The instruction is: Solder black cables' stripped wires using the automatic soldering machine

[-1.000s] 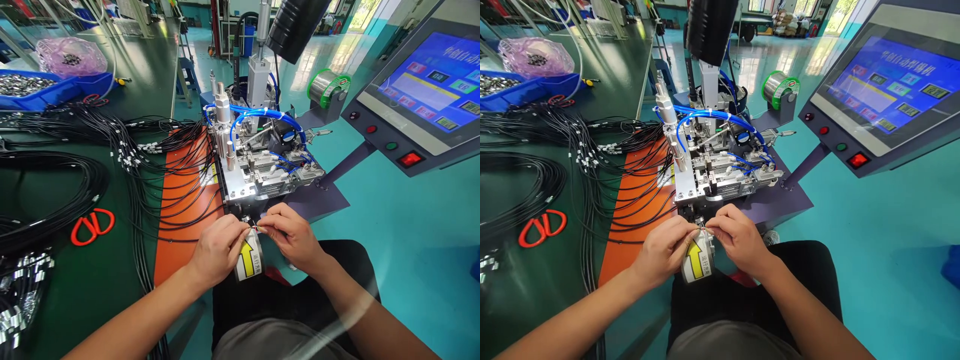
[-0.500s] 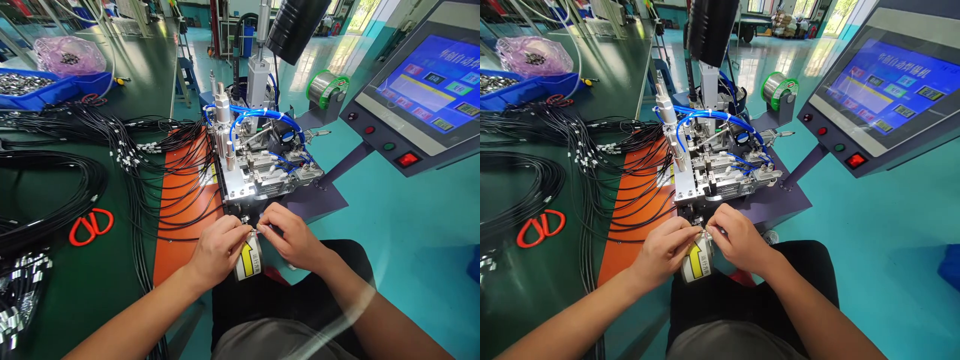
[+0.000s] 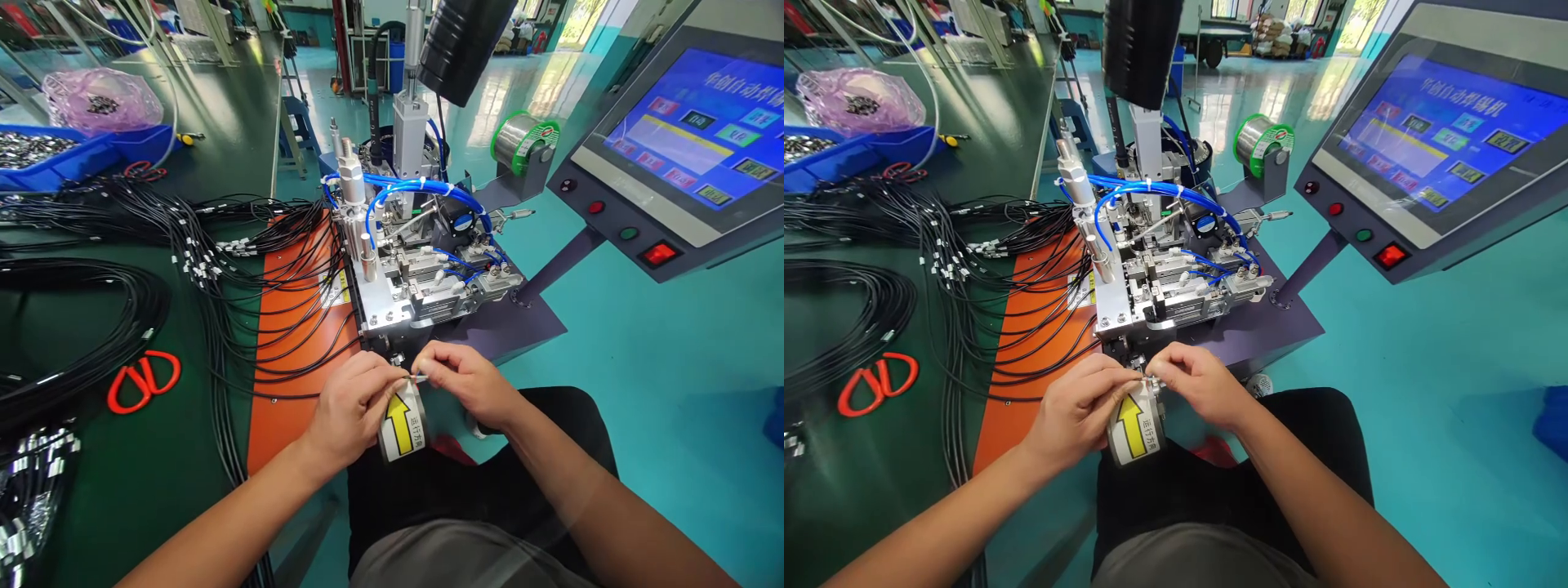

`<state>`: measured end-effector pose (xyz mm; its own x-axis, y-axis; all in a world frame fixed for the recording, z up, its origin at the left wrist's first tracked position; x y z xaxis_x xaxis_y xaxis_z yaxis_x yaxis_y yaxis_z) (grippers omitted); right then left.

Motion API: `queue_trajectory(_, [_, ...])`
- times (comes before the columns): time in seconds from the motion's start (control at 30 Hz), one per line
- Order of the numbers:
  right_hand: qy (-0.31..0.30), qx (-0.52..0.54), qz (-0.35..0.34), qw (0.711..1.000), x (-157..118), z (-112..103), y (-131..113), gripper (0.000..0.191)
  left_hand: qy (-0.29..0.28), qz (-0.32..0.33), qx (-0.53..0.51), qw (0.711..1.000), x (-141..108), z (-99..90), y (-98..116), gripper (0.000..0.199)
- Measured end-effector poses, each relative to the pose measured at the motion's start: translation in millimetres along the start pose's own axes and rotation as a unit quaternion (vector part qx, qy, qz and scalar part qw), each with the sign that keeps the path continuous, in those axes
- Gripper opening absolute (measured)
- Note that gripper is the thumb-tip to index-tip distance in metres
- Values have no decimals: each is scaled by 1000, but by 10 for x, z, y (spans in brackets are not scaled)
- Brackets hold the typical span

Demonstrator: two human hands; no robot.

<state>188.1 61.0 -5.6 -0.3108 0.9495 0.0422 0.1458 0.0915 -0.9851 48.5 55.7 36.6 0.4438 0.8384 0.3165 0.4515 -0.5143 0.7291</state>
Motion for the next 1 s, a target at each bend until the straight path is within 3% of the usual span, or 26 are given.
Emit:
queue_trajectory(0.1, [107,-76,-3,991,-113,-191,-42,23,11,-32,0,999,9,-3,-56,14])
queue_trajectory(0.2, [154,-145,-42,976,-226,-236,-160,21,10,-46,7,999,7,10,-85,14])
queue_trajectory(0.47, [178,-192,-95,960,-321,-101,-219,25,7,-51,23,998,2,16,-87,16])
queue_trajectory(0.83, [175,-72,-24,982,-211,-50,-65,12,8,-54,17,998,-10,26,-99,16])
queue_trajectory(1.0, [180,-19,8,983,-203,-18,28,16,16,-50,12,999,-15,3,-95,16])
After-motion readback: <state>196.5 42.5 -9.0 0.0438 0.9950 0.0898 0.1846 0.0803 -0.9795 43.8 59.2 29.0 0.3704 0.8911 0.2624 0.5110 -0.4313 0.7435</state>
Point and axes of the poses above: each hand's wrist, its own x-axis towards the middle knuckle, its own z-axis out of the palm, y = z × x, the point moved 9 cm from there along x, towards the middle knuckle, and after that the axes turned 7 degrees about -z, right-handed, at the moved point
